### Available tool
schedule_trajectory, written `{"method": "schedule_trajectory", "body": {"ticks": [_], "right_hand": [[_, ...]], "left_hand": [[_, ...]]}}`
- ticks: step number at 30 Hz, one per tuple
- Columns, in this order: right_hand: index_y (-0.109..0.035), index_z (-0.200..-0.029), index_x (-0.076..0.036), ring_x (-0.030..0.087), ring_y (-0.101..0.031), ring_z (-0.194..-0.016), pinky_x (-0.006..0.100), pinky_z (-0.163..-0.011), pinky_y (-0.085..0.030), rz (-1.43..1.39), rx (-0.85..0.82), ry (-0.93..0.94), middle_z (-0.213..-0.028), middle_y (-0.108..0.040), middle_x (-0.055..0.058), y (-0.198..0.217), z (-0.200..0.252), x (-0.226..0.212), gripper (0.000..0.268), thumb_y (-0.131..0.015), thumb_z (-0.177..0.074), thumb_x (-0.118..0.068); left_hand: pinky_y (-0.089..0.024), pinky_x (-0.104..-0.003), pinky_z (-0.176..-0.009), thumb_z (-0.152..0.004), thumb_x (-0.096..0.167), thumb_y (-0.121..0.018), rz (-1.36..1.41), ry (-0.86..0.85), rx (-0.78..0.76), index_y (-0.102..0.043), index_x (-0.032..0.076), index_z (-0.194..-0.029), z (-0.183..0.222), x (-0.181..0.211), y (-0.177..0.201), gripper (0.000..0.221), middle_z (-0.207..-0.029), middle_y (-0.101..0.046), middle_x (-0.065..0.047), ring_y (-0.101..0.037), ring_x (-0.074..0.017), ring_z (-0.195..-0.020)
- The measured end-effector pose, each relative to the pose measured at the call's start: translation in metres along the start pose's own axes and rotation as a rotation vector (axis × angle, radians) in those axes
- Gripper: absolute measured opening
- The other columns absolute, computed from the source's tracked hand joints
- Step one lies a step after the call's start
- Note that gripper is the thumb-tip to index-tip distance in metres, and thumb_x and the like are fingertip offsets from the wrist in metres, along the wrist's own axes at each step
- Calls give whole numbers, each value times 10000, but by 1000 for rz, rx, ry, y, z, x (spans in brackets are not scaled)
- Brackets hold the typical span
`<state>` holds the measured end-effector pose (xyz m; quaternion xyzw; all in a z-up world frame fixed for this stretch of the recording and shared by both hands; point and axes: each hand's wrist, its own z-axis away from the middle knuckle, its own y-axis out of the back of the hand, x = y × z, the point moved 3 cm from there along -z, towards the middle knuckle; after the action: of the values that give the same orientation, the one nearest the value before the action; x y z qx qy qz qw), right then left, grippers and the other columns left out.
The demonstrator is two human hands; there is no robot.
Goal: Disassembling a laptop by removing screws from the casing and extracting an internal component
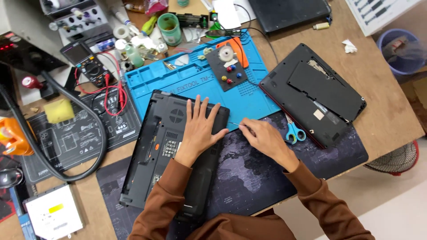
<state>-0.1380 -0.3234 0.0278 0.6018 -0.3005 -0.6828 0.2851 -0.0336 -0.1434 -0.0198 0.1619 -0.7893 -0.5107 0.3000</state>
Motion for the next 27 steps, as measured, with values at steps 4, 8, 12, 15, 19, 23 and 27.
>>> {"method": "schedule_trajectory", "body": {"ticks": [4,8,12,15,19,23,27], "right_hand": [[-630,-947,-148,320,-651,-623,399,-586,-526,-21,-15,4,-623,-589,142,-1,-6,1,144,-568,-1020,-255],[-623,-930,-167,307,-642,-620,396,-574,-522,-32,-9,-8,-606,-558,120,-5,-7,10,158,-569,-1019,-286],[-619,-913,-147,314,-643,-607,396,-561,-521,-69,-11,-10,-602,-567,140,1,-8,3,158,-567,-1014,-257],[-625,-929,-129,297,-606,-569,387,-547,-505,-74,-27,3,-593,-547,146,2,-9,1,157,-554,-1021,-234],[-627,-921,-135,278,-601,-563,370,-534,-502,-72,-27,11,-579,-532,122,-1,-10,4,157,-558,-1021,-235],[-628,-901,-128,247,-575,-537,353,-514,-480,-74,-20,27,-562,-511,98,-1,-12,4,154,-557,-1021,-193],[-683,-934,-110,309,-675,-631,372,-563,-526,-108,-42,54,-687,-671,145,2,-13,4,164,-552,-1024,-154]], "left_hand": [[-22,-660,-1214,-855,662,-650,-37,6,-52,-510,162,-1442,-7,-2,-9,783,-1398,-502,-250,-313,-476,-1461],[-36,-692,-1205,-844,658,-608,-71,28,-79,-541,148,-1386,-11,-3,-16,747,-1312,-527,-243,-375,-475,-1409],[-51,-712,-1194,-839,647,-599,-80,45,-81,-556,140,-1346,-13,-1,-15,719,-1273,-527,-243,-394,-478,-1385],[-53,-710,-1195,-868,611,-591,-65,49,-83,-566,140,-1330,-15,0,-11,660,-1259,-522,-236,-402,-473,-1372],[-61,-710,-1197,-874,592,-595,-62,59,-72,-576,138,-1311,-13,0,-13,631,-1244,-527,-234,-416,-469,-1361],[-64,-716,-1194,-871,599,-587,-70,63,-82,-564,146,-1323,-14,1,-13,640,-1244,-522,-227,-416,-467,-1362],[-68,-716,-1194,-886,585,-586,-89,65,-88,-557,143,-1324,-15,3,-11,623,-1239,-524,-236,-422,-467,-1353]]}}
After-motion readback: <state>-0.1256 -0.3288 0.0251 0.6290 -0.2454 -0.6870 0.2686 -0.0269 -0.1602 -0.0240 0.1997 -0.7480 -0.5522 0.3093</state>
